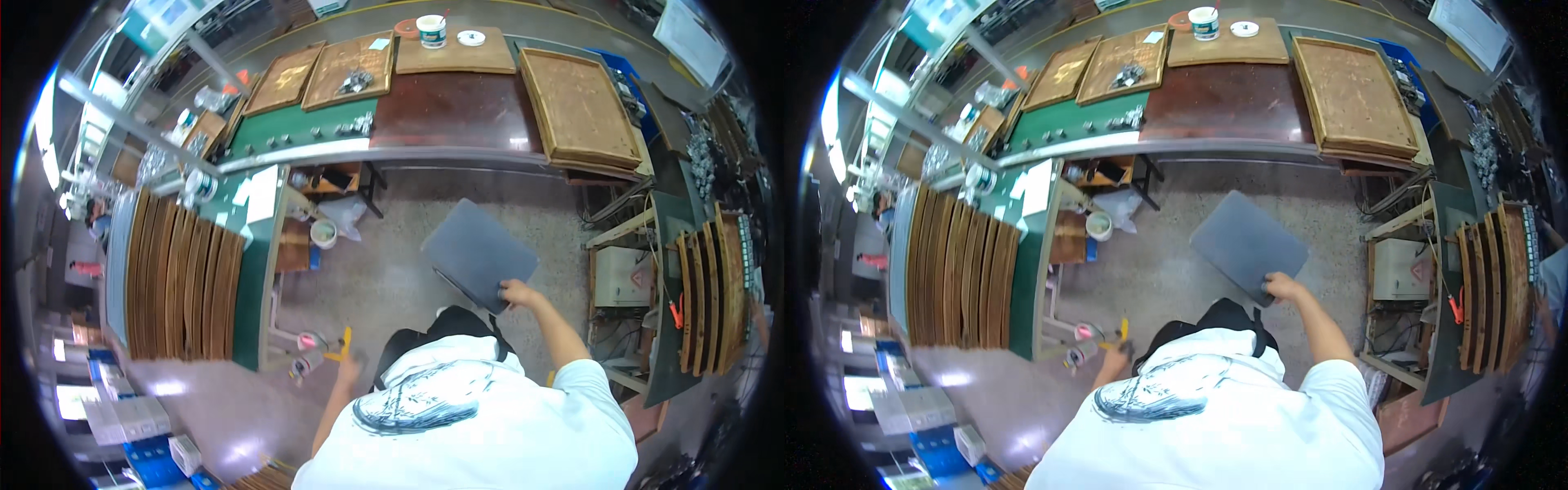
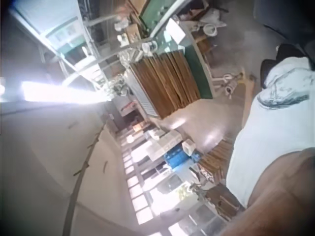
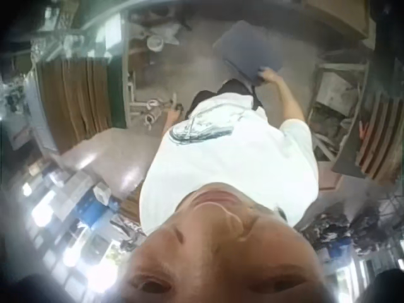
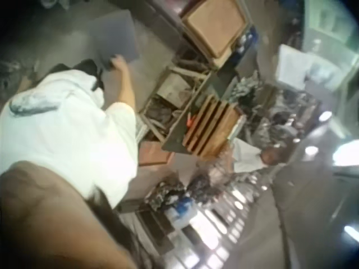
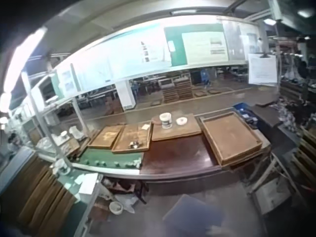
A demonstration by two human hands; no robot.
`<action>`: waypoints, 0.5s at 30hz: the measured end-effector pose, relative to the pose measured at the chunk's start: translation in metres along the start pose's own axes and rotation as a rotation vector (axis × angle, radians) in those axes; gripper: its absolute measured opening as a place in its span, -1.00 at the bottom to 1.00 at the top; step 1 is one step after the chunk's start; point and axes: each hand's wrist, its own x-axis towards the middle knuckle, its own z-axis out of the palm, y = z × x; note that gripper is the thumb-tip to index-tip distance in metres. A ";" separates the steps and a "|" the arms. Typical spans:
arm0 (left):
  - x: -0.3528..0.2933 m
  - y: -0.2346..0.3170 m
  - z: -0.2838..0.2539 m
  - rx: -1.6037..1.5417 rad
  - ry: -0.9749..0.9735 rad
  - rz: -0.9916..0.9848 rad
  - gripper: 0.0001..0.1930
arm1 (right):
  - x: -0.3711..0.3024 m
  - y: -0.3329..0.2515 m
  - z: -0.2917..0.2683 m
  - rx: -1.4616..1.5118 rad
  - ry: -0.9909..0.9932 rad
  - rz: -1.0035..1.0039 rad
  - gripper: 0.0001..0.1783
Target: Picking up small electronic components from a wooden tray and placing them into a plastic grid tray for sorting.
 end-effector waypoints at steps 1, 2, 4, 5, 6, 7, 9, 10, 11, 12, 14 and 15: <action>0.000 -0.014 -0.021 0.097 -0.190 -0.102 -0.65 | 0.024 0.007 -0.008 0.032 0.027 0.018 -0.61; 0.003 -0.061 -0.035 0.204 -0.272 0.208 -0.74 | 0.041 -0.007 -0.020 0.109 0.151 0.013 -0.63; 0.025 -0.148 -0.031 0.559 -0.199 0.568 -0.80 | 0.088 -0.045 -0.040 0.158 0.257 -0.011 -0.64; 0.051 -0.140 -0.043 0.481 -0.183 0.526 -0.80 | 0.107 -0.051 -0.055 0.399 0.358 0.011 -0.67; 0.079 -0.131 -0.058 0.410 -0.182 0.496 -0.80 | 0.117 -0.054 -0.068 0.654 0.471 0.040 -0.69; 0.108 -0.122 -0.072 0.341 -0.183 0.466 -0.81 | 0.129 -0.058 -0.084 0.682 0.505 0.057 -0.69; 0.165 -0.108 -0.123 0.232 -0.200 0.399 -0.81 | 0.154 -0.077 -0.109 0.912 0.654 0.086 -0.57; 0.205 -0.092 -0.147 0.178 -0.204 0.378 -0.81 | 0.163 -0.089 -0.128 1.030 0.742 0.086 -0.50; 0.235 -0.079 -0.165 0.119 -0.209 0.344 -0.82 | 0.166 -0.098 -0.142 1.104 0.797 0.090 -0.45; 0.263 -0.066 -0.182 0.060 -0.213 0.306 -0.82 | 0.168 -0.107 -0.154 1.175 0.851 0.092 -0.39; 0.296 -0.039 -0.197 -0.072 -0.231 0.205 -0.82 | 0.158 -0.103 -0.181 1.285 0.969 0.050 -0.39; 0.310 -0.024 -0.202 -0.137 -0.238 0.149 -0.82 | 0.151 -0.099 -0.195 1.372 1.053 -0.015 -0.39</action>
